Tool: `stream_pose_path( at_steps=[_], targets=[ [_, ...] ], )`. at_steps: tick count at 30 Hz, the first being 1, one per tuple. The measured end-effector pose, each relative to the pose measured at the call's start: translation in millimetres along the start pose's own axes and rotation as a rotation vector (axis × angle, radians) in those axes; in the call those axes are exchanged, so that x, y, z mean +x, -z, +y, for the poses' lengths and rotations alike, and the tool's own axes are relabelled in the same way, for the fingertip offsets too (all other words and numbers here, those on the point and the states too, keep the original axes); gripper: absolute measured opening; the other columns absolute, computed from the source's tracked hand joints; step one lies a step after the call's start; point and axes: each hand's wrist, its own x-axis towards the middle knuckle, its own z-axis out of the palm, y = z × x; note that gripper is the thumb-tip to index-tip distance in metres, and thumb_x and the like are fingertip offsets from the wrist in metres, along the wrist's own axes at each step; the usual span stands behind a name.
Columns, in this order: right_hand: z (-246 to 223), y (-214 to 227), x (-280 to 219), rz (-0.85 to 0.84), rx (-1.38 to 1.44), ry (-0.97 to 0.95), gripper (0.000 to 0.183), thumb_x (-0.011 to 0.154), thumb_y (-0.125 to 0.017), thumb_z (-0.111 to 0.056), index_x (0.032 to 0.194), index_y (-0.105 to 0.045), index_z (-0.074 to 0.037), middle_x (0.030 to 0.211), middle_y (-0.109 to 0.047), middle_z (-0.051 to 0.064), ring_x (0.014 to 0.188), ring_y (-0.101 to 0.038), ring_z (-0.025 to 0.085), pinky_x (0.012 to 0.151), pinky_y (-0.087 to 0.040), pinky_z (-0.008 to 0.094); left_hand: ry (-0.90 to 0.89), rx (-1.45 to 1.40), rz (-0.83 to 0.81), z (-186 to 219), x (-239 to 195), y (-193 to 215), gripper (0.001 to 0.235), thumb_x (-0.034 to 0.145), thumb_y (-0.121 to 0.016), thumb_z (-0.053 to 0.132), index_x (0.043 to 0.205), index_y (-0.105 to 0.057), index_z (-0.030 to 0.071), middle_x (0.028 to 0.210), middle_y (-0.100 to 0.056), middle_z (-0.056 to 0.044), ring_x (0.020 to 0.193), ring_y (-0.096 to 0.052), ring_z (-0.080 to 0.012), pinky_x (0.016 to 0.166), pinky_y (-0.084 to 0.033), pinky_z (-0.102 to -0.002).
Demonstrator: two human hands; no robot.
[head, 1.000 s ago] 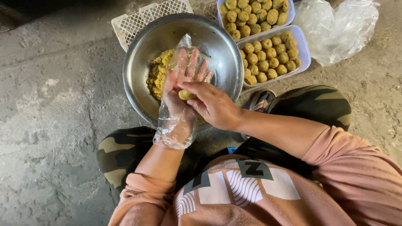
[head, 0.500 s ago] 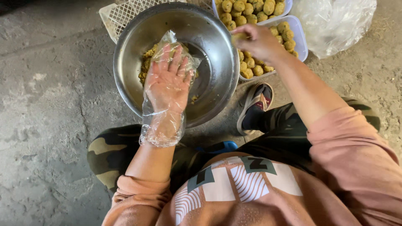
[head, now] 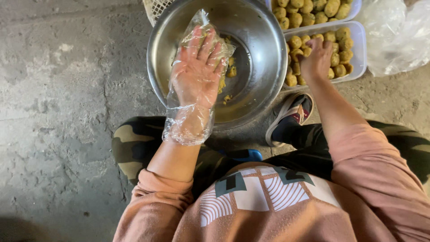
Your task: The person scoops a yellow mixture from a metal bowl using a plastic bag held in the left hand, then rolls the mixture into a ball with both hands. The finished balls are placed into a nearby plastic container. This process is repeated continuously.
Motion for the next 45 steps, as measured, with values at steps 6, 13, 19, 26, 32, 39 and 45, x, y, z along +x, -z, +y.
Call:
stream_pose_path(
  at_steps=[6, 13, 19, 26, 32, 39, 45],
  targets=[
    [-123, 12, -8, 0.084, 0.244, 0.927, 0.026, 0.108, -0.072, -0.01, 0.131, -0.064, -0.018, 0.129, -0.06, -0.003, 0.095, -0.075, 0.017, 0.079, -0.064, 0.026, -0.027, 0.028, -0.05, 8, 8, -11, 0.062, 0.106, -0.032, 0.045, 0.16, -0.038, 0.015, 0.167, -0.038, -0.013, 0.155, -0.031, -0.0347, 0.125, -0.021, -0.05],
    [-199, -54, -32, -0.253, 0.034, 1.236, 0.088, 0.058, -0.076, -0.018, 0.141, -0.05, 0.0, 0.145, -0.049, 0.03, 0.13, -0.052, 0.044, 0.111, -0.044, 0.05, -0.06, -0.06, -0.064, 21, 13, -16, 0.063, 0.108, -0.03, 0.045, 0.162, -0.034, 0.013, 0.167, -0.037, -0.014, 0.156, -0.027, -0.0378, 0.127, -0.014, -0.053],
    [-183, -73, -32, -0.286, 0.015, 1.079, 0.045, 0.083, -0.06, 0.004, 0.126, -0.067, -0.009, 0.121, -0.066, 0.015, 0.116, -0.062, 0.034, 0.108, -0.046, 0.044, -0.085, -0.006, -0.038, 26, 18, -12, 0.065, 0.108, -0.03, 0.045, 0.162, -0.033, 0.01, 0.167, -0.037, -0.016, 0.156, -0.027, -0.0393, 0.127, -0.018, -0.052],
    [-168, -61, -31, -0.481, -0.208, 0.797, 0.018, 0.094, -0.066, -0.013, 0.111, -0.073, -0.011, 0.11, -0.071, 0.011, 0.109, -0.068, 0.028, 0.105, -0.052, 0.041, -0.149, 0.091, 0.161, 6, 29, 19, 0.067, 0.094, -0.067, 0.03, 0.153, -0.043, 0.007, 0.146, -0.053, -0.021, 0.129, -0.054, -0.0342, 0.11, -0.048, -0.046],
    [-208, 66, -10, -0.811, 0.109, 0.359, 0.029, 0.102, -0.062, -0.027, 0.122, -0.071, -0.009, 0.109, -0.076, 0.012, 0.096, -0.072, 0.022, 0.087, -0.055, 0.037, -0.135, -0.091, -0.145, -34, 27, 69, 0.047, 0.099, -0.076, 0.012, 0.14, -0.054, 0.001, 0.119, -0.064, -0.013, 0.111, -0.064, -0.0255, 0.101, -0.055, -0.036],
    [-261, 201, -109, -0.409, 0.162, 0.752, 0.029, 0.087, -0.08, -0.015, 0.111, -0.073, -0.002, 0.123, -0.057, 0.014, 0.109, -0.064, 0.028, 0.091, -0.057, 0.036, 0.264, 0.212, 0.007, -9, -13, 11, 0.041, 0.092, -0.065, 0.006, 0.133, -0.06, 0.011, 0.111, -0.07, -0.009, 0.092, -0.069, -0.0187, 0.075, -0.06, -0.033],
    [-297, 220, -159, -0.204, 0.229, 0.795, 0.062, 0.082, -0.083, -0.011, 0.137, -0.059, 0.005, 0.136, -0.057, 0.022, 0.118, -0.063, 0.034, 0.095, -0.056, 0.04, 0.097, 0.084, -0.012, -7, -15, 16, 0.028, 0.098, -0.063, -0.004, 0.126, -0.061, 0.0, 0.114, -0.07, -0.01, 0.097, -0.069, -0.0169, 0.074, -0.057, -0.028]
  ],
)
